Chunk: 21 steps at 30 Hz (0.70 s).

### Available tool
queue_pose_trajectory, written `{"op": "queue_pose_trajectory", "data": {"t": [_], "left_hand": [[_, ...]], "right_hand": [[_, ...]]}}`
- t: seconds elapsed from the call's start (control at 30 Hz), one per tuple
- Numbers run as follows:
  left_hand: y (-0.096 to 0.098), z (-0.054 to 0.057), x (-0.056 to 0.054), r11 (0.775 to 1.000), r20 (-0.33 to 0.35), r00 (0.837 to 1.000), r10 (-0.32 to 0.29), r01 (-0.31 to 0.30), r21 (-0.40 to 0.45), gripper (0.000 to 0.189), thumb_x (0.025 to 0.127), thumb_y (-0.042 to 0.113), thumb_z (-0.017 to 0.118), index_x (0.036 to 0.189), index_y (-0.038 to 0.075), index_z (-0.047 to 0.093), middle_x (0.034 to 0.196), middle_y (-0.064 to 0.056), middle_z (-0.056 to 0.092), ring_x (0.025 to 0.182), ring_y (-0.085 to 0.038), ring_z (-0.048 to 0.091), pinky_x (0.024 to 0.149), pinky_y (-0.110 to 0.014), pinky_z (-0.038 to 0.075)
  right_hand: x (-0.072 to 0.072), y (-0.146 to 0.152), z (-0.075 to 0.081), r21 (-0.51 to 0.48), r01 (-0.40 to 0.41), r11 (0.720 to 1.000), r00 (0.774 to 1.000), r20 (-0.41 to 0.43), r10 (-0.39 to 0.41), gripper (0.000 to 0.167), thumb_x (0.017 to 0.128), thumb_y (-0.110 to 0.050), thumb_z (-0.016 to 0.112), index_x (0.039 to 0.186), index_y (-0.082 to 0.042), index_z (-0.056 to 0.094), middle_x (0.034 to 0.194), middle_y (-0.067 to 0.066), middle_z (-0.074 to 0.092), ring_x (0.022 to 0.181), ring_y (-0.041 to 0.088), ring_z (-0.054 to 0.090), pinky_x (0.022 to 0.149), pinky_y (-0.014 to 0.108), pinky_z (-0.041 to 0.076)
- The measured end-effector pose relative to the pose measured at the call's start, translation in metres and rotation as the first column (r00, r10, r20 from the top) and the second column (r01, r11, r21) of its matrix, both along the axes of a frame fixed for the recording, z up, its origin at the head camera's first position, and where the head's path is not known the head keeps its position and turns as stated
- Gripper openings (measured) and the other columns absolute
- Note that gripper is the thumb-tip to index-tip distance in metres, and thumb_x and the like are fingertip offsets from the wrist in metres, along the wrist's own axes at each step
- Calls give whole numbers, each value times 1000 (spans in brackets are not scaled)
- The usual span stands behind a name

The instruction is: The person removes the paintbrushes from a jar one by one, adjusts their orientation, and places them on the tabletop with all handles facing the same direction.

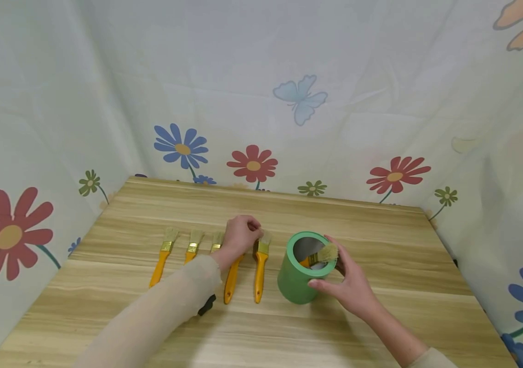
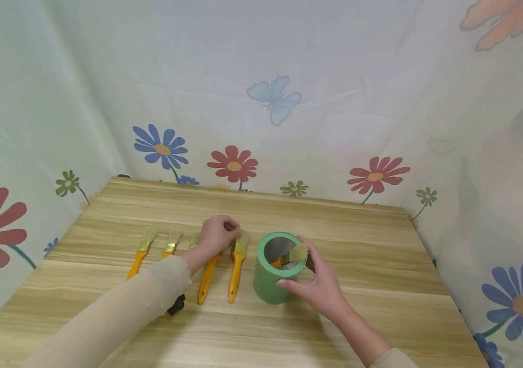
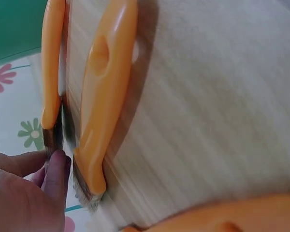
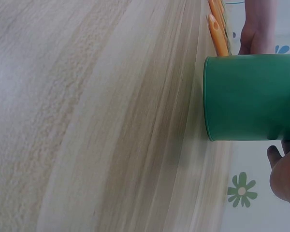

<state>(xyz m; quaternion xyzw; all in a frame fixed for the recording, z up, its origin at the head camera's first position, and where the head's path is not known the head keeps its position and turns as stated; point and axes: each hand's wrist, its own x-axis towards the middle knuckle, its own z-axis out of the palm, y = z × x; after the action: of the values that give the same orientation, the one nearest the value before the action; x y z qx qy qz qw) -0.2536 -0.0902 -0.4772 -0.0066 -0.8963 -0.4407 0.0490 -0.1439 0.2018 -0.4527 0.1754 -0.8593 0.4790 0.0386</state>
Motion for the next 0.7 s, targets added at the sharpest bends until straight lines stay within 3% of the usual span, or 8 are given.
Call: {"op": "queue_pose_trajectory", "data": {"t": [0.27,0.47,0.7], "left_hand": [[-8,7,1,1000,24,1000,-10,10,3,6,94,9,82,100,7,80,92,-6,76,79,-19,68,73,-32,61],[-9,13,9,999,104,994,-37,35,25,6,95,11,82,100,8,80,89,-4,75,74,-16,67,68,-30,60],[-8,14,14,997,127,989,-70,65,37,6,95,11,82,100,8,80,89,-3,76,73,-16,68,66,-29,60]], "right_hand": [[0,1,0,-6,-11,1000,1000,-10,11,100,84,-20,95,165,-13,37,151,10,60,138,32,59,112,38,49],[-1,2,-1,2,-6,1000,1000,-3,6,100,85,-20,94,166,-19,36,151,10,60,137,31,59,112,38,50],[-1,1,0,6,-6,1000,1000,-1,6,100,84,-21,94,166,-17,36,152,10,59,138,32,59,113,40,50]]}}
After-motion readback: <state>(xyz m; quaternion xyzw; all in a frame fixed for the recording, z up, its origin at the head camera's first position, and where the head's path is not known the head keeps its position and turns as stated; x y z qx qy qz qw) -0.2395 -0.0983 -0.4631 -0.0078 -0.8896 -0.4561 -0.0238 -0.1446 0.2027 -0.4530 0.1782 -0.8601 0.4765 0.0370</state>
